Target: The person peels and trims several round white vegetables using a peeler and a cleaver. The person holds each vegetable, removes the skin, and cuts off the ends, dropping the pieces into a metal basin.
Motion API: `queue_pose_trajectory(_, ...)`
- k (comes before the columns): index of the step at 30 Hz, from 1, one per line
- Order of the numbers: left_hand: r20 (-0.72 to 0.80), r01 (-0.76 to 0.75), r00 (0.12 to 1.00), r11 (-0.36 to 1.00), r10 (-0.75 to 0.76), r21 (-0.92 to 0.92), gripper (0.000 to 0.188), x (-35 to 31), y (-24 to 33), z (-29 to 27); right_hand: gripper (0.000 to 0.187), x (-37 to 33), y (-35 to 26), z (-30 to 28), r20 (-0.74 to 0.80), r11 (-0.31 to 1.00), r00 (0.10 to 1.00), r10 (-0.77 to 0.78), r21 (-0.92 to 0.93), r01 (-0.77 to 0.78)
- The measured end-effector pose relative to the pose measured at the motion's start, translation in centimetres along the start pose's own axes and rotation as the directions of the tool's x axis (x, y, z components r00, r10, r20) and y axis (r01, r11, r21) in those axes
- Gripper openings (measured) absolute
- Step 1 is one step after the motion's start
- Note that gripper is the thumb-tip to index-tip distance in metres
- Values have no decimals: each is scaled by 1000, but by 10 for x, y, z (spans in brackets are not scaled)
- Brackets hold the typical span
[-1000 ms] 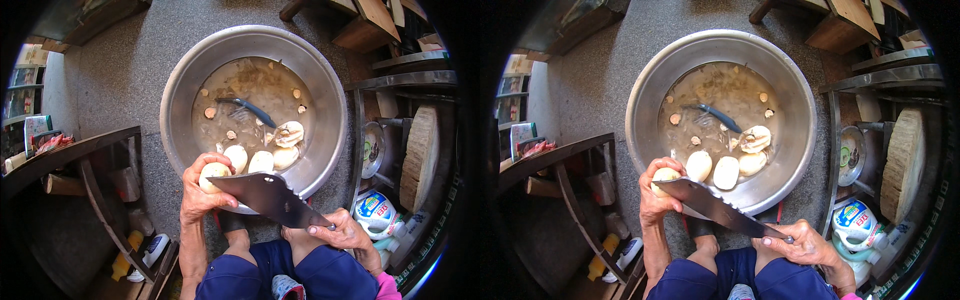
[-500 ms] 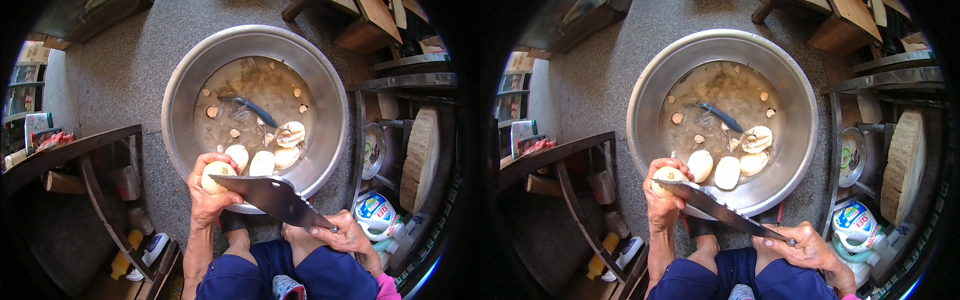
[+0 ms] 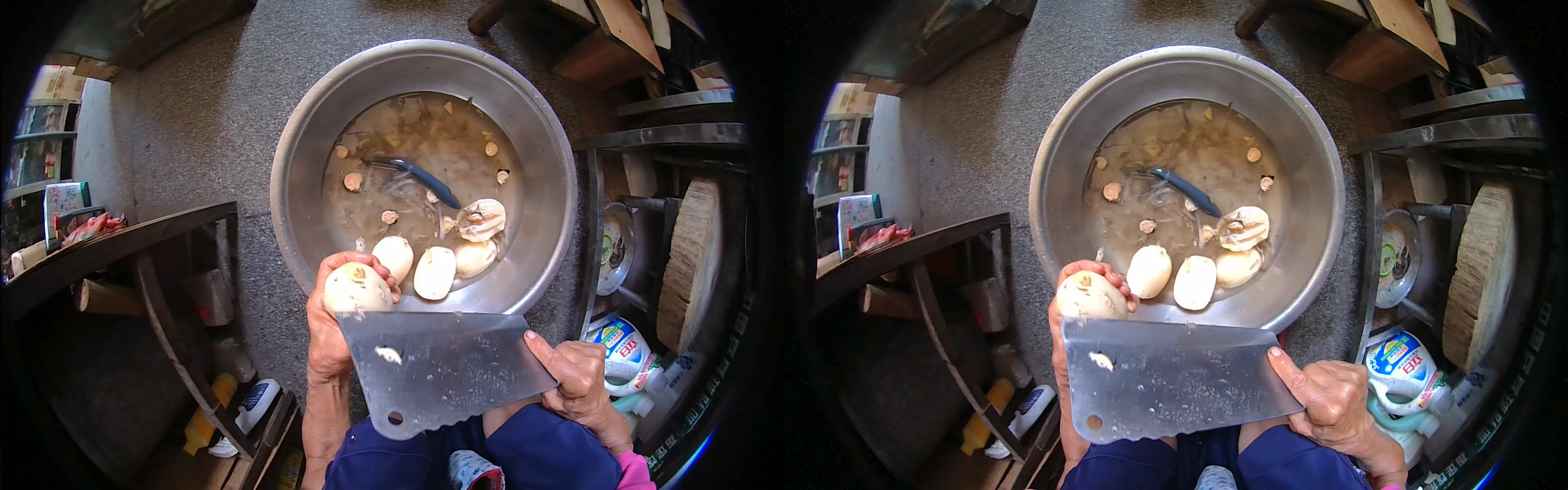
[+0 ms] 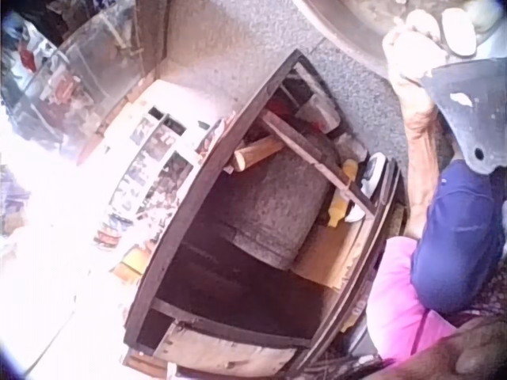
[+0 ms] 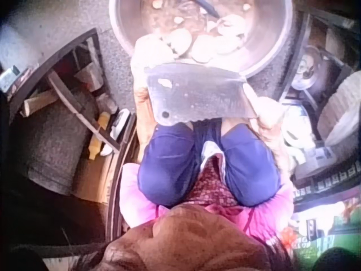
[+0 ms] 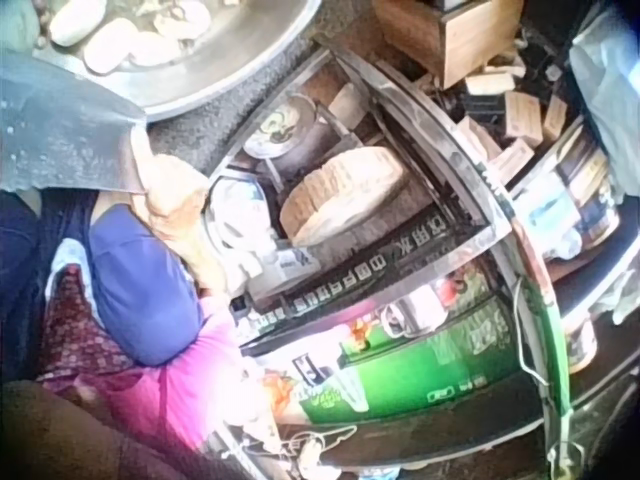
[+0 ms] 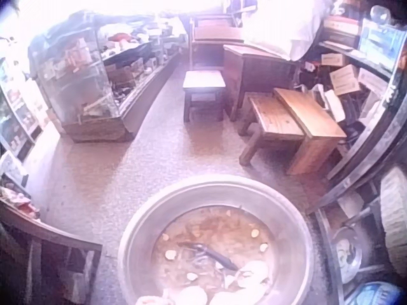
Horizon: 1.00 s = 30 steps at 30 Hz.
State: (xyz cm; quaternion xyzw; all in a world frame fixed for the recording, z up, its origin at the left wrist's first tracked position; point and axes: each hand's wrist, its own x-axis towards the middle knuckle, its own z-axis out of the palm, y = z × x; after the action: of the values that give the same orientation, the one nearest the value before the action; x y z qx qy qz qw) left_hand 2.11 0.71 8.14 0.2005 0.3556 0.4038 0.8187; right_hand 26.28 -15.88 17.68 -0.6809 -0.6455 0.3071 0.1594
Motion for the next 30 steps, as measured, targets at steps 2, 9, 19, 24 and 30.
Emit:
queue_pose_trajectory(2, 44, 13, 999, 999, -11, -52, 72, -1, 0, -3, 70, 0, -2, -3, 15, 999, 999, -32, -34, 32)
queue_pose_trajectory(9, 1, 50, 999, 999, -50, -5, 74, -4, 5, -4, 65, 1, -1, 0, -57, 984, 996, -69, -168, 59)
queue_pose_trajectory(19, -9, 25, 1000, 998, -24, 52, 76, -1, 11, 1, 56, -2, 6, 12, -128, 990, 985, 117, 93, -106)
queue_pose_trajectory(24, 70, 41, 997, 998, -37, -50, 66, 5, 2, -23, 23, 1, -7, 2, 177, 710, 862, 475, 501, -495)
queue_pose_trajectory(30, 80, 35, 996, 999, -36, 11, 73, 6, 3, -19, 25, 0, -4, 0, 283, 696, 865, 414, 514, -502)
